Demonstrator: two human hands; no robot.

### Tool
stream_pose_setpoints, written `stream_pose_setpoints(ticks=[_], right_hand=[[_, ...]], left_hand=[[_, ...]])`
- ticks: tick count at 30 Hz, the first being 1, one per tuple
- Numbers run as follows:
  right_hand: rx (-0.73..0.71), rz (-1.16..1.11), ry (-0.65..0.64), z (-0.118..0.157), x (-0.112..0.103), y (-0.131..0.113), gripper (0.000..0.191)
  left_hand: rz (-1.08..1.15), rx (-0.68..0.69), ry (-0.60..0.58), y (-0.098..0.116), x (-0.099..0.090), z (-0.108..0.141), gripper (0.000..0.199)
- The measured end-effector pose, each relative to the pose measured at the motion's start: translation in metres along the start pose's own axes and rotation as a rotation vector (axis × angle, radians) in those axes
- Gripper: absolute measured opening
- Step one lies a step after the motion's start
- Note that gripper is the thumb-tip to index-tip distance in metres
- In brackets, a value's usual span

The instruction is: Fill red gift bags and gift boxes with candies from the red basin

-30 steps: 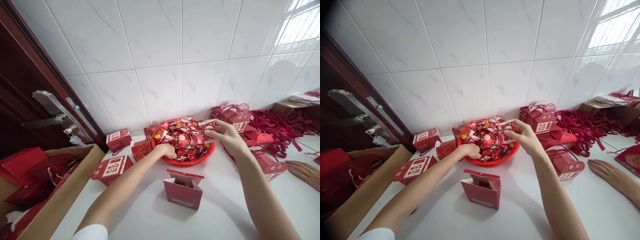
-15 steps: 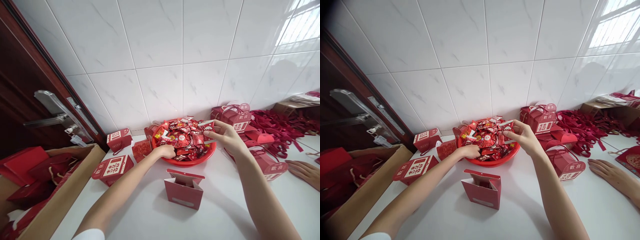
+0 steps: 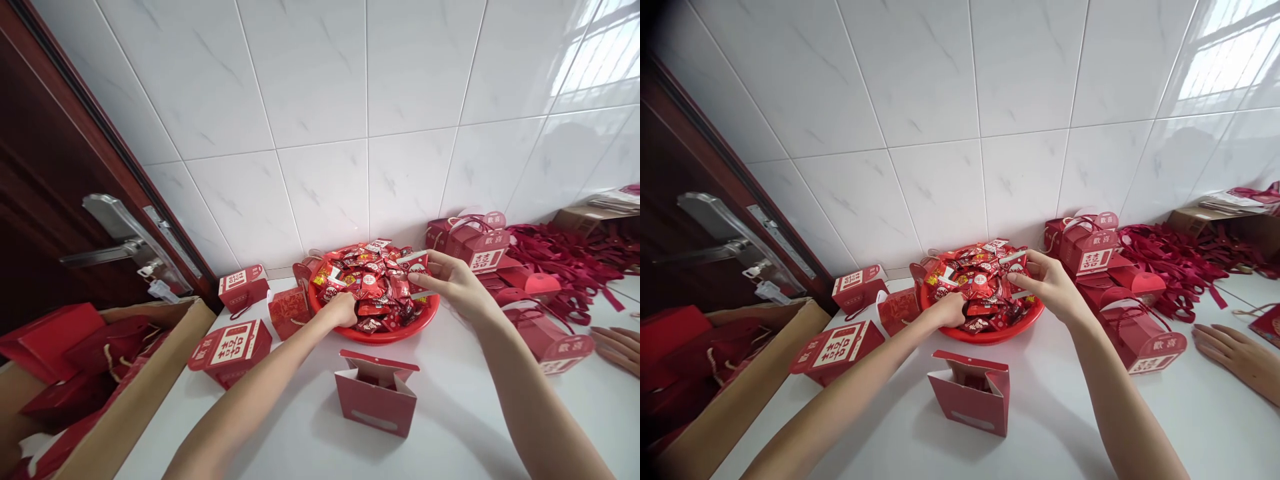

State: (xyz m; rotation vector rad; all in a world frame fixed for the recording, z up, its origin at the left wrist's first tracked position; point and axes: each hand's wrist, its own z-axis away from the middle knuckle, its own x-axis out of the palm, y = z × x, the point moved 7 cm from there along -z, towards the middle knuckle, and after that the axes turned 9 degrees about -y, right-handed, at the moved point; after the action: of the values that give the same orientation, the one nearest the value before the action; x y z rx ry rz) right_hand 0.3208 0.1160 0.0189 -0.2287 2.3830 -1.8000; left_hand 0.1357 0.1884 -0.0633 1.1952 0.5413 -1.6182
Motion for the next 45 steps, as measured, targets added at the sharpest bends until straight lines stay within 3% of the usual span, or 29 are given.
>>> stream_pose_setpoints(ticks=[9, 18, 24, 33, 45], right_hand=[[-0.001, 0.020, 0.008, 0.000, -0.002, -0.003, 0.040], [0.012, 0.036, 0.026, -0.001, -0.005, 0.000, 0.043], [-0.001, 0.053, 0.025, -0.002, -0.002, 0.000, 0.042], [0.015, 0.047, 0.029, -0.001, 0.000, 0.001, 0.042], [0.012, 0.047, 0.023, -0.004, 0.002, 0.004, 0.042]], left_hand=[[0.085, 0.022, 0.120, -0.005, -0.012, 0.017, 0.032], [0.661, 0.235, 0.462, -0.027, -0.033, 0.042, 0.035], [0.810, 0.411, 0.675, -0.031, -0.045, 0.051, 0.022], [1.015, 0.408, 0.743, -0.035, -0.052, 0.047, 0.029], [1.353, 0.367, 0.775, -0.053, -0.046, 0.036, 0.033]])
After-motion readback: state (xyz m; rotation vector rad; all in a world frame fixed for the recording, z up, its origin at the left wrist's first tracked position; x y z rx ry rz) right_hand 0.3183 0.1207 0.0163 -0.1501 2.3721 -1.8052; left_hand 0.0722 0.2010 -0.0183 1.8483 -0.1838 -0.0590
